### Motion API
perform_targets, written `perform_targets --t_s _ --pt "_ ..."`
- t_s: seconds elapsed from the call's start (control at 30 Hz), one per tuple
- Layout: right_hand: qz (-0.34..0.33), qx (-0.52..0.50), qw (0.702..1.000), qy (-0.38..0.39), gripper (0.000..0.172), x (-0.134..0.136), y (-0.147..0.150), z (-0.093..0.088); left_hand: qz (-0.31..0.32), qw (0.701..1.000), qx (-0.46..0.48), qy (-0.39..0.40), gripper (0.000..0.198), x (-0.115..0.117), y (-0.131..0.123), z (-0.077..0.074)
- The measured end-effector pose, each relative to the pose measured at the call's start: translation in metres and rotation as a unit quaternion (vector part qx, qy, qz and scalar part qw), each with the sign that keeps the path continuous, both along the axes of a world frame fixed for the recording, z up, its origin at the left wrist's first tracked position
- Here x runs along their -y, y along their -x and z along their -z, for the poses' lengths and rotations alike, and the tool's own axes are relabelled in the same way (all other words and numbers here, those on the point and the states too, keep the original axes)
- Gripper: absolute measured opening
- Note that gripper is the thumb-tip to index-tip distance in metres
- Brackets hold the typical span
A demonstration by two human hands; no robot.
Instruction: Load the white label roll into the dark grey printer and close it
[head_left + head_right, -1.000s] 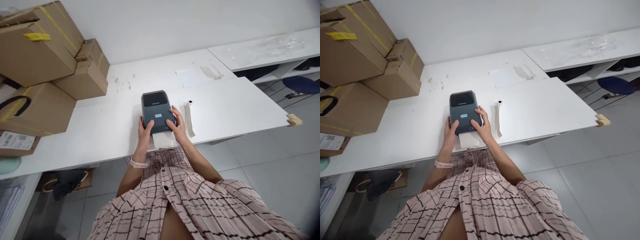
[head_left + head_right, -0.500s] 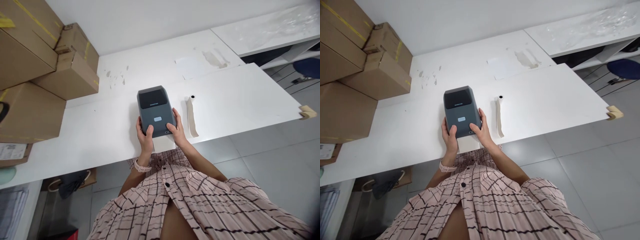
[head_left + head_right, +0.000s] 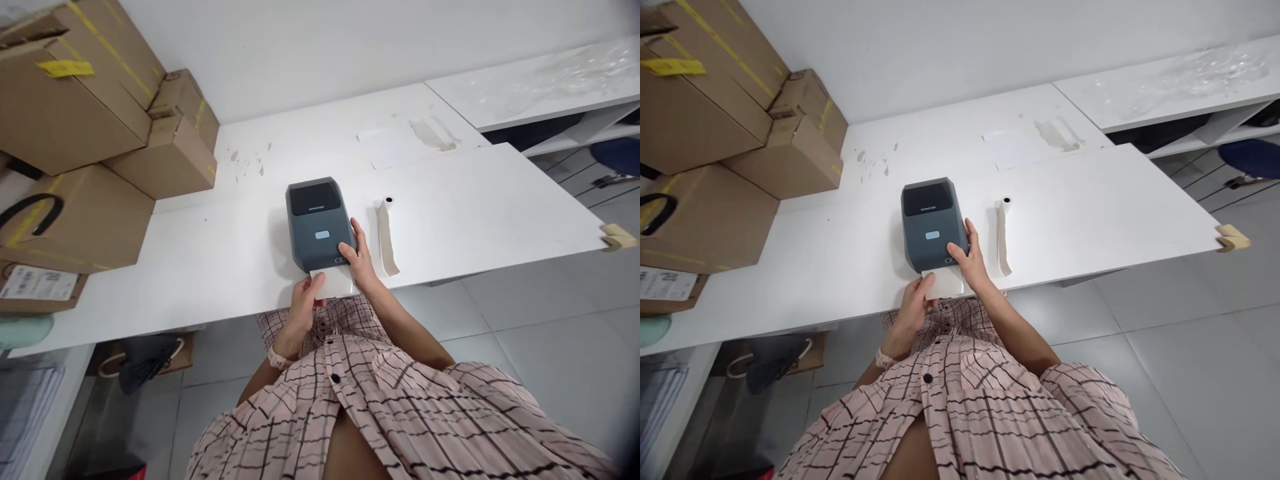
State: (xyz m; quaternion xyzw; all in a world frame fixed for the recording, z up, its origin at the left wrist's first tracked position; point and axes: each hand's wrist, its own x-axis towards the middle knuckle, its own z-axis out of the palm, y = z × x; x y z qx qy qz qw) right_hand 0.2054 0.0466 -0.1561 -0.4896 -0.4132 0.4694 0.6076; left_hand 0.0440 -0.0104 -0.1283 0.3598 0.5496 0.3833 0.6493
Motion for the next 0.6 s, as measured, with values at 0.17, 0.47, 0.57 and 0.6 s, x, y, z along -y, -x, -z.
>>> perform_targets --t_s 0.17,0.47,0.57,0.6 --pt "0.002 0.028 1.000 0.005 0.100 0.002 0.002 -0.004 -0.015 0.999 0.035 -0.008 0.054 -0.013 -0.004 -0.007" --pt "0.020 0.437 0.866 -0.243 0.054 0.013 0.000 -0.058 0.004 0.978 -0.132 -0.164 0.050 -0.013 0.035 0.002" --pt "-0.008 0.484 0.840 -0.243 0.049 0.009 0.005 -0.066 -0.086 0.960 -0.164 -0.210 0.036 -0.021 0.044 -0.002" --pt "-0.008 0.498 0.834 -0.239 0.045 0.007 0.008 -0.069 -0.112 0.953 -0.172 -0.224 0.035 -0.025 0.044 -0.004"
